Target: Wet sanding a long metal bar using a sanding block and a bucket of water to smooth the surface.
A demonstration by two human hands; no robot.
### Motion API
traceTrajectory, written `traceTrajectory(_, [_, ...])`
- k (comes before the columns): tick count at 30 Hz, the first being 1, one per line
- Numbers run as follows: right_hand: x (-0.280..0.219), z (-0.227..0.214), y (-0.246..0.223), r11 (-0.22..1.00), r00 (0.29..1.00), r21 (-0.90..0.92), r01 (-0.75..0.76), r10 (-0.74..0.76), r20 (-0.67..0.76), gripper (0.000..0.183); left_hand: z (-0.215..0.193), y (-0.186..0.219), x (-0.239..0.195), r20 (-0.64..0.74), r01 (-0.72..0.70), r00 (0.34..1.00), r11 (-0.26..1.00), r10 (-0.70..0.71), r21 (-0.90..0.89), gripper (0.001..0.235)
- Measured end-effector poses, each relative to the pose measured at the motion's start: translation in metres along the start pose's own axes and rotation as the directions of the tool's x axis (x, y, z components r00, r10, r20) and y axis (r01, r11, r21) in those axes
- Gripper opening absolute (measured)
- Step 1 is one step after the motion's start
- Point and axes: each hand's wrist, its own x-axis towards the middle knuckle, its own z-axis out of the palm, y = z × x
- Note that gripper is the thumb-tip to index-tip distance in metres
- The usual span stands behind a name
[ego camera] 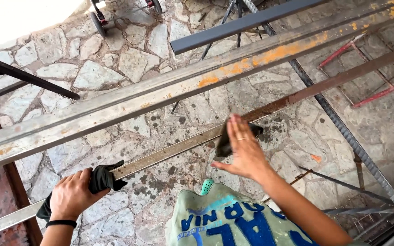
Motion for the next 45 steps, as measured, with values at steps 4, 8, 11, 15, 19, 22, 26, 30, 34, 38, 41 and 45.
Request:
traceTrajectory(4, [0.017, 0.001, 0.035, 0.990, 0.968, -0.034, -0.138, 0.127, -0.218, 0.125, -0.003, 0.001, 0.000, 0.104, 0.008, 0.995, 1.000, -0.005, -0.020, 0.074])
traceTrajectory(8, [0.027, 0.010, 0.004, 0.962, 0.910, -0.263, -0.073, -0.044, -0.412, 0.127, 0.001, 0.002, 0.000, 0.036, 0.013, 0.999, 1.000, -0.013, 0.009, 0.071])
traceTrajectory(11, [0.008, 0.007, -0.003, 0.974, 0.934, -0.227, -0.008, -0.073, -0.348, 0.127, -0.002, -0.001, 0.000, 0.040, 0.015, 0.999, 1.000, -0.014, -0.009, 0.071])
traceTrajectory(15, [0.019, 0.010, 0.032, 0.997, 0.940, -0.049, -0.057, 0.037, -0.340, 0.120, 0.000, -0.002, 0.000, 0.071, 0.003, 0.997, 1.000, -0.003, -0.005, 0.070])
traceTrajectory(19, [0.024, 0.006, -0.008, 0.947, 0.931, -0.319, -0.038, -0.083, -0.357, 0.125, -0.003, -0.001, 0.000, 0.062, 0.025, 0.998, 1.000, -0.025, 0.001, 0.068])
traceTrajectory(22, [0.004, 0.020, 0.000, 0.983, 0.940, -0.102, 0.151, -0.175, -0.294, 0.121, 0.002, -0.001, 0.001, 0.110, 0.038, 0.993, 0.999, -0.039, 0.013, 0.073])
traceTrajectory(26, [0.027, 0.016, 0.027, 0.975, 0.887, -0.213, -0.059, -0.047, -0.459, 0.119, -0.002, -0.001, 0.003, 0.090, 0.022, 0.996, 1.000, -0.023, 0.017, 0.073])
traceTrajectory(30, [0.014, -0.002, -0.017, 0.990, 0.931, 0.012, 0.139, -0.127, -0.341, 0.123, -0.006, 0.000, 0.002, 0.218, 0.046, 0.975, 0.999, -0.047, 0.008, 0.070])
traceTrajectory(34, [0.014, 0.010, 0.014, 0.997, 0.997, -0.068, -0.047, 0.043, -0.065, 0.120, -0.002, -0.003, 0.004, 0.114, 0.035, 0.993, 0.999, -0.038, 0.034, 0.077])
traceTrajectory(38, [0.041, -0.011, -0.008, 0.967, 0.964, -0.230, -0.109, 0.047, -0.262, 0.122, 0.000, -0.001, -0.002, 0.112, 0.017, 0.994, 1.000, -0.017, -0.003, 0.074])
traceTrajectory(41, [0.024, 0.006, -0.038, 0.915, 0.942, -0.401, -0.045, -0.095, -0.323, 0.123, 0.001, 0.000, 0.000, 0.096, 0.022, 0.995, 0.999, -0.025, 0.027, 0.075])
traceTrajectory(45, [0.005, 0.025, -0.016, 0.966, 0.872, -0.260, -0.016, -0.113, -0.476, 0.119, -0.002, 0.000, -0.001, 0.148, 0.023, 0.988, 0.999, -0.029, 0.043, 0.078])
